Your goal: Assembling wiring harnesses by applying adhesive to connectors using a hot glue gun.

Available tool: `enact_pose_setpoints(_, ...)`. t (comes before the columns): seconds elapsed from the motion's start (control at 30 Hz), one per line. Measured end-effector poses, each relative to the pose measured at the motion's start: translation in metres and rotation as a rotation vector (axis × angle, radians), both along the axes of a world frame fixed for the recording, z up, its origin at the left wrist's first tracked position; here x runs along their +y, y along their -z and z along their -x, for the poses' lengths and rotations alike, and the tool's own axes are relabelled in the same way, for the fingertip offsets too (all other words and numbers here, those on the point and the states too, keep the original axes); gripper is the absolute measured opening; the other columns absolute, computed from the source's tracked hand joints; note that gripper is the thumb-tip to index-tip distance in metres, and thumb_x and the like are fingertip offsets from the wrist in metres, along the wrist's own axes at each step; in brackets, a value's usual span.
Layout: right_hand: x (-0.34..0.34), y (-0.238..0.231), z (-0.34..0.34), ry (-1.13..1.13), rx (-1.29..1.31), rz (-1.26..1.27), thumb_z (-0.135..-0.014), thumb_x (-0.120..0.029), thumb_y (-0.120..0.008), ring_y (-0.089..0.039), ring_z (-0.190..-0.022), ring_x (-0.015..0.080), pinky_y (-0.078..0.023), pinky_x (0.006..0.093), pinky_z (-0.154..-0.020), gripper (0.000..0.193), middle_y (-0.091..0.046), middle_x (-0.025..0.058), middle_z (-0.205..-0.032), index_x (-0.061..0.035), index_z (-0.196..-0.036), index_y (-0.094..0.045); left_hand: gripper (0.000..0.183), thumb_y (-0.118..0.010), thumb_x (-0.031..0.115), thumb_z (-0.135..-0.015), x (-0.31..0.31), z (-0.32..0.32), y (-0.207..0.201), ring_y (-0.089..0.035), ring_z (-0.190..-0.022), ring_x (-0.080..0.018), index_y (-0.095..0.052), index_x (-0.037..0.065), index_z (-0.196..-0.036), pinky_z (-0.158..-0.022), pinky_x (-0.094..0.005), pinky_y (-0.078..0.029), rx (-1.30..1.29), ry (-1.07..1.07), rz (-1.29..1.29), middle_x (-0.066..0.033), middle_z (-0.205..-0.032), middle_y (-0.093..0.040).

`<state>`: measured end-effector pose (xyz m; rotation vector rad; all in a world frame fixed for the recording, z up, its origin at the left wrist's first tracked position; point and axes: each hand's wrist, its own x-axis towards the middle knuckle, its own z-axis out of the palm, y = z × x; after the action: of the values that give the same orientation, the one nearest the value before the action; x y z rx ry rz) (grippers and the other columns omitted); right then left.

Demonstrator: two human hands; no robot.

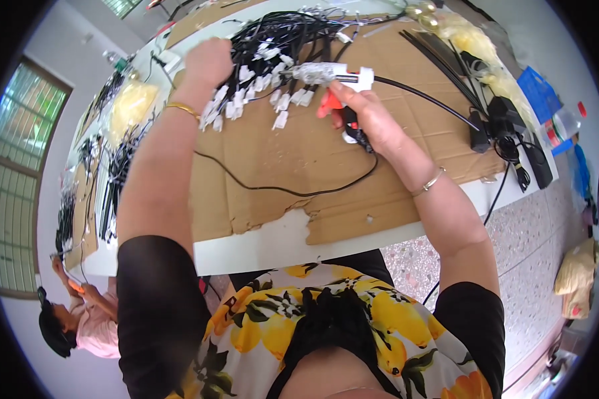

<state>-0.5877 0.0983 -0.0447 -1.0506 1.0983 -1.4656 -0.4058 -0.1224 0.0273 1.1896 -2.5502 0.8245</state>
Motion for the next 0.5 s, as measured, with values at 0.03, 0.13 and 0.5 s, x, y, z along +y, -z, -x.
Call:
enact_pose_setpoints(0.03, 0.000, 0.000, 0.000, -0.006, -0.015, -0.001, -0.086, -0.039, -0.049, -0.047, -0.056, 0.0092, -0.041, 0.0232, -0.054, 0.037, -0.062, 0.0064, -0.074, -0.0042, -0.082, -0.059, 0.019, -0.048, 0.013, -0.078, -0.005, 0.003, -0.016, -0.060, -0.083, -0.0288, -0.061, 0.011, -0.091, -0.071, -0.0403, -0.048, -0.009, 0.006, 0.028, -0.0127, -0.088, -0.062)
enact_pose_setpoints(0.13, 0.001, -0.001, 0.002, -0.022, -0.032, -0.005, -0.086, -0.039, -0.050, -0.046, -0.056, 0.0095, -0.041, 0.0233, -0.054, 0.036, -0.061, 0.0065, -0.073, -0.0042, -0.083, -0.059, 0.017, -0.047, 0.011, -0.077, -0.007, 0.017, -0.064, -0.063, -0.076, -0.0278, -0.063, 0.007, -0.080, -0.064, -0.0375, -0.051, 0.060, 0.194, 0.280, -0.0139, -0.081, -0.063)
enact_pose_setpoints(0.5, 0.007, -0.006, 0.000, 0.003, -0.024, -0.012, -0.088, -0.036, -0.045, -0.046, -0.056, 0.0102, -0.040, 0.0232, -0.053, 0.035, -0.061, 0.0068, -0.073, -0.0041, -0.084, -0.057, 0.008, -0.053, 0.010, -0.070, 0.037, -0.003, -0.144, -0.058, -0.074, -0.0284, -0.058, 0.006, -0.073, -0.064, -0.0392, -0.047, -0.278, 0.031, 0.451, -0.0119, -0.076, -0.057)
